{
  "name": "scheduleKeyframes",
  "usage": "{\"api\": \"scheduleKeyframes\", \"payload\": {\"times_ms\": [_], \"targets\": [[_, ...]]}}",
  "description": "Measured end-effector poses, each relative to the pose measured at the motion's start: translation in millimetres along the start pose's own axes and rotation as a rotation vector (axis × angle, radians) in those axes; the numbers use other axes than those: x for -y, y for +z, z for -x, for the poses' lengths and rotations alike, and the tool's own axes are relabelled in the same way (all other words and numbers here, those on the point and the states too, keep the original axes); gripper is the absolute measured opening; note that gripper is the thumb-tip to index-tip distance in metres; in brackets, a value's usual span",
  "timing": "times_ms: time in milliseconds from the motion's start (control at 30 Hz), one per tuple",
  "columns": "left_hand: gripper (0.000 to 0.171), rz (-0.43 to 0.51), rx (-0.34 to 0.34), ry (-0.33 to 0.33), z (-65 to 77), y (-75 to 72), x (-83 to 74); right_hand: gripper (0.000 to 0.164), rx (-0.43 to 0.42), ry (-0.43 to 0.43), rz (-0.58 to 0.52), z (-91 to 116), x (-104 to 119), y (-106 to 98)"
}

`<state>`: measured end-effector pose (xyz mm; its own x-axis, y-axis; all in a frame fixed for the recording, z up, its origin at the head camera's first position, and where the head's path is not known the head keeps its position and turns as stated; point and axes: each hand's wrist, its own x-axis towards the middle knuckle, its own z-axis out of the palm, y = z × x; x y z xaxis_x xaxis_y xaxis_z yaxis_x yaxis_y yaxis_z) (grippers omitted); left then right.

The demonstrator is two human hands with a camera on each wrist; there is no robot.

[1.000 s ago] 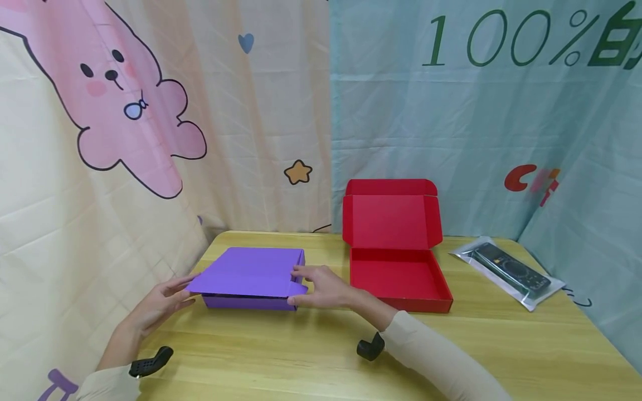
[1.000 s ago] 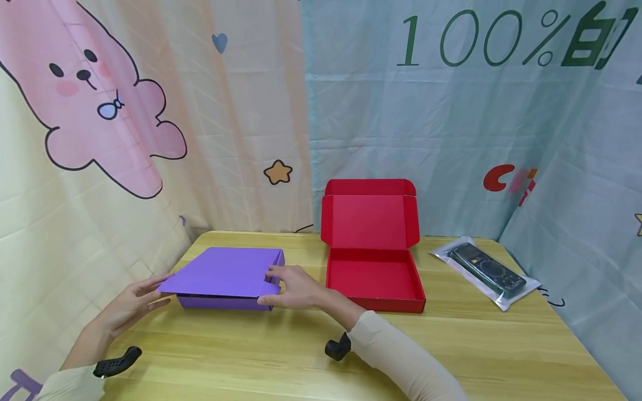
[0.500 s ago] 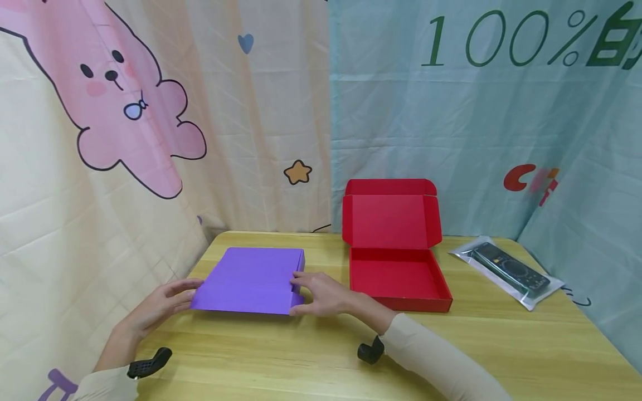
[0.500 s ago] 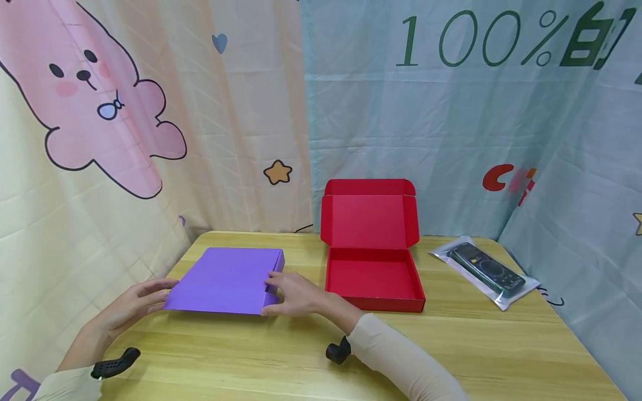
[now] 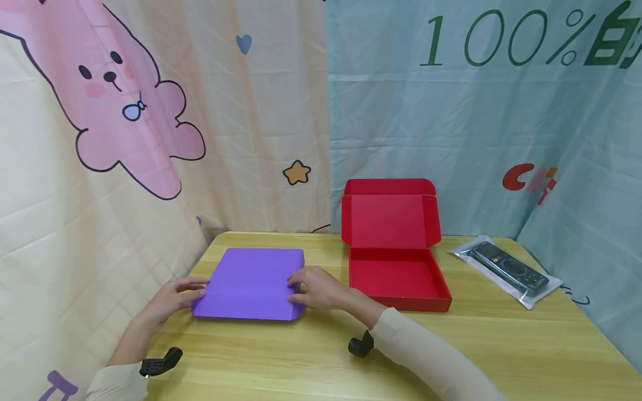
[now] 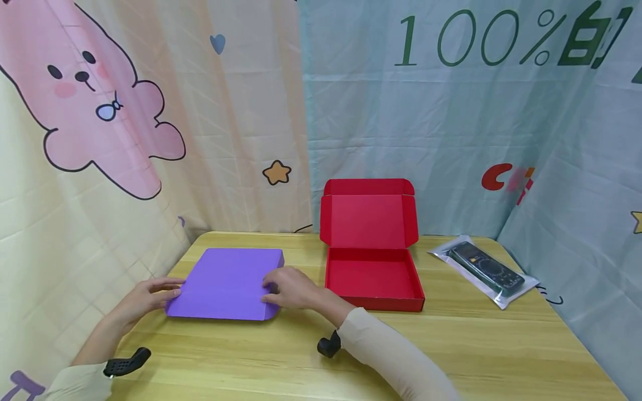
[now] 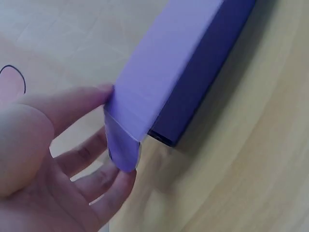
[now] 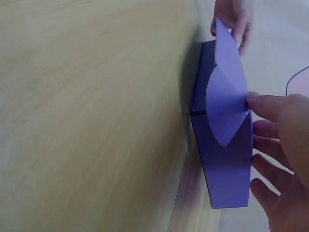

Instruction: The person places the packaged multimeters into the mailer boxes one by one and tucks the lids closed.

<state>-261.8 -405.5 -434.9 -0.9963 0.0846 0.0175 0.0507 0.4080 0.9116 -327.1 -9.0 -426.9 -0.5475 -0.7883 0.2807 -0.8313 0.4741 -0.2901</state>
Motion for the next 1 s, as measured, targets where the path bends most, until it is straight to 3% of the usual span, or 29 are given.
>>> {"api": "scheduleKeyframes", "payload": {"times_ms": [200, 433, 700, 867, 1000], "targets": [[0.052, -0.040, 0.009, -0.023, -1.7, 3.2, -1.6, 0.035, 0.050, 0.018, 0.046, -8, -4, -5], [0.051, 0.004, -0.001, -0.038, 1.7, 7.2, -0.5, 0.031, 0.118, -0.080, 0.079, -26, 1, -12], [0.052, 0.059, -0.001, -0.049, 1.6, 11.3, 0.2, 0.049, 0.197, -0.183, -0.065, -44, 0, -2], [0.052, 0.056, 0.002, -0.052, 2.4, 10.0, -1.5, 0.051, 0.226, -0.147, -0.148, -46, -6, 7], [0.054, 0.031, -0.037, -0.062, 3.9, 11.4, -2.7, 0.052, 0.263, -0.103, -0.228, -45, -9, 8]]}}
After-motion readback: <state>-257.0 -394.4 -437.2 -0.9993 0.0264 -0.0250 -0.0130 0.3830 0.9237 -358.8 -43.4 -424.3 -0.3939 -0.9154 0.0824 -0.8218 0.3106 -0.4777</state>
